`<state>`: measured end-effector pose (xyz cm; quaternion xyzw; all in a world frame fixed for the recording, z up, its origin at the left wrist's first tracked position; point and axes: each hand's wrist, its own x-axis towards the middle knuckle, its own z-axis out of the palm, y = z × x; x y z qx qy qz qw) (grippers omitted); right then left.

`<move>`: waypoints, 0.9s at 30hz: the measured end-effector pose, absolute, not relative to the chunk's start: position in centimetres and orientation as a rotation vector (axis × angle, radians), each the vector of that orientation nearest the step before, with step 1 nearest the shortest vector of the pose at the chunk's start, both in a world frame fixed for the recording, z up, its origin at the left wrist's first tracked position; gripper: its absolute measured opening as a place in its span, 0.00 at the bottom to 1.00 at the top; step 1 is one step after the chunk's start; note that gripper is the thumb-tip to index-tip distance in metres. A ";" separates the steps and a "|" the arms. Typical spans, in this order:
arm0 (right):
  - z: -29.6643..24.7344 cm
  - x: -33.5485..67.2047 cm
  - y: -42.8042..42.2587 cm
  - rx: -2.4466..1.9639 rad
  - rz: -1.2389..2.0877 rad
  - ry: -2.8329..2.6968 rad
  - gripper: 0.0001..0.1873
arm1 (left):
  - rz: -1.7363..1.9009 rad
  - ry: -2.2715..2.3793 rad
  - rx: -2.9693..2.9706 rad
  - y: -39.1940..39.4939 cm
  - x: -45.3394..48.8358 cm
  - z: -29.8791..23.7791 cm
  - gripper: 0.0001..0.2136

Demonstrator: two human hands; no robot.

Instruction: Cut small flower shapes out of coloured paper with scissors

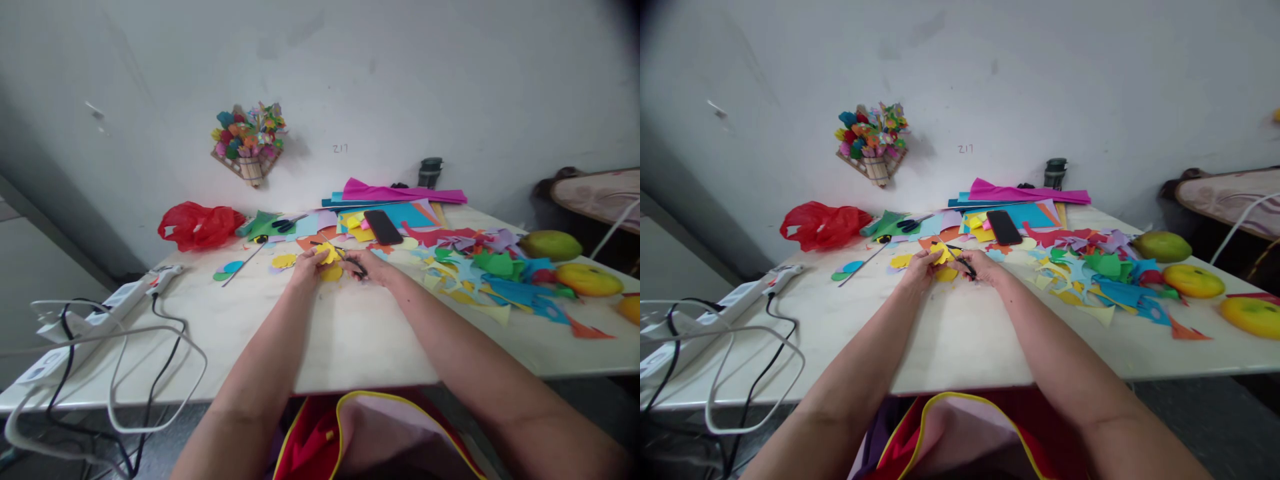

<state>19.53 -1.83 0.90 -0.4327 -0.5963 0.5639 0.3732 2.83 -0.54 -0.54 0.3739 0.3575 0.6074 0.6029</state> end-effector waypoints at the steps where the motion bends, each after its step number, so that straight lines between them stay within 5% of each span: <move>1: 0.9 19.5 -1.8 -1.106 1.447 -1.525 0.12 | 1.404 0.824 0.868 -0.6 2.9 -0.5 0.08; 10: 1.0 19.3 -1.8 -1.090 1.441 -1.528 0.12 | 1.412 0.819 0.830 -0.5 3.0 -0.8 0.15; 27: 1.5 18.8 -2.3 -1.157 1.360 -1.547 0.10 | 1.374 0.812 0.840 -0.1 2.9 -1.0 0.13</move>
